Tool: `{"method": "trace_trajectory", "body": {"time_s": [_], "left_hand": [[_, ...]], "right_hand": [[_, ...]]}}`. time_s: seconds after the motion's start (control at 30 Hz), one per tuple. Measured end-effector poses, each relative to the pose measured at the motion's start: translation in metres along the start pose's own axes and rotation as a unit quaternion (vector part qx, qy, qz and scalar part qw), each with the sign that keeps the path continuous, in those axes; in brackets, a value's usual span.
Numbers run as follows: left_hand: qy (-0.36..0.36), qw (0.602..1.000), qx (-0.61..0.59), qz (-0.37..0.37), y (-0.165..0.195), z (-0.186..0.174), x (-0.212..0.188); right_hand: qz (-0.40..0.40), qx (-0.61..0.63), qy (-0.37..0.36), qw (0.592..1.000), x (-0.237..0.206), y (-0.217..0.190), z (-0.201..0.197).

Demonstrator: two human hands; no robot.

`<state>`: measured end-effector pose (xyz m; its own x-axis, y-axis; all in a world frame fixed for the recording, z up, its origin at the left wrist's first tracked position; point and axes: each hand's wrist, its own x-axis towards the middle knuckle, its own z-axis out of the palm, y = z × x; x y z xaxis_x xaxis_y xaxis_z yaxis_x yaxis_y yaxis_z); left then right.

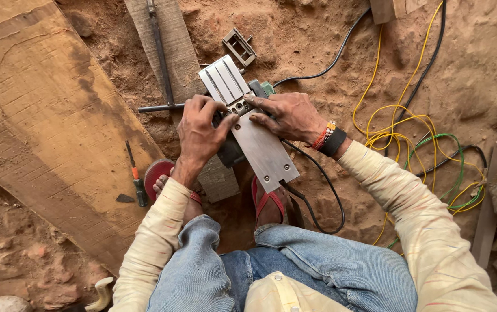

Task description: The person sits on the ground and assembles a handheld woodworking tool by inserting a metal insert into the base, tightening it with a T-handle wrench, and repeating the process with a second insert. The person then plugs the tool's cord into a power strip.

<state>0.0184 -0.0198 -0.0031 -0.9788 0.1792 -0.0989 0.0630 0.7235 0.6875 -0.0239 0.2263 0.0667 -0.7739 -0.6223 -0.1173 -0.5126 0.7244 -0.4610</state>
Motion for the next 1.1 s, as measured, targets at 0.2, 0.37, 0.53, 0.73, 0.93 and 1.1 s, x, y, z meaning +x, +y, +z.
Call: {"method": "trace_trajectory", "body": {"time_s": [0.2, 0.37, 0.53, 0.73, 0.93, 1.1], "left_hand": [[0.045, 0.98, -0.102, 0.164, -0.008, -0.004, 0.001], [0.023, 0.998, -0.047, 0.026, -0.009, -0.001, 0.001], [0.034, 0.987, -0.06, 0.146, -0.011, -0.005, 0.002], [0.024, 0.998, -0.045, 0.041, -0.003, 0.001, 0.003], [0.049, 0.984, -0.085, 0.15, -0.008, -0.001, 0.003], [-0.011, 1.0, -0.022, -0.02, -0.007, 0.002, 0.003]], "right_hand": [[0.005, -0.021, -0.009, 1.0, 0.0, 0.001, 0.002], [-0.005, 0.012, 0.006, 1.0, -0.001, 0.001, 0.003], [0.005, -0.005, 0.003, 1.0, -0.001, 0.001, 0.002], [-0.001, 0.004, 0.006, 1.0, 0.0, -0.001, 0.001], [-0.001, -0.01, 0.003, 1.0, -0.001, 0.001, 0.003], [-0.003, 0.003, 0.006, 1.0, -0.001, 0.001, 0.003]]}}
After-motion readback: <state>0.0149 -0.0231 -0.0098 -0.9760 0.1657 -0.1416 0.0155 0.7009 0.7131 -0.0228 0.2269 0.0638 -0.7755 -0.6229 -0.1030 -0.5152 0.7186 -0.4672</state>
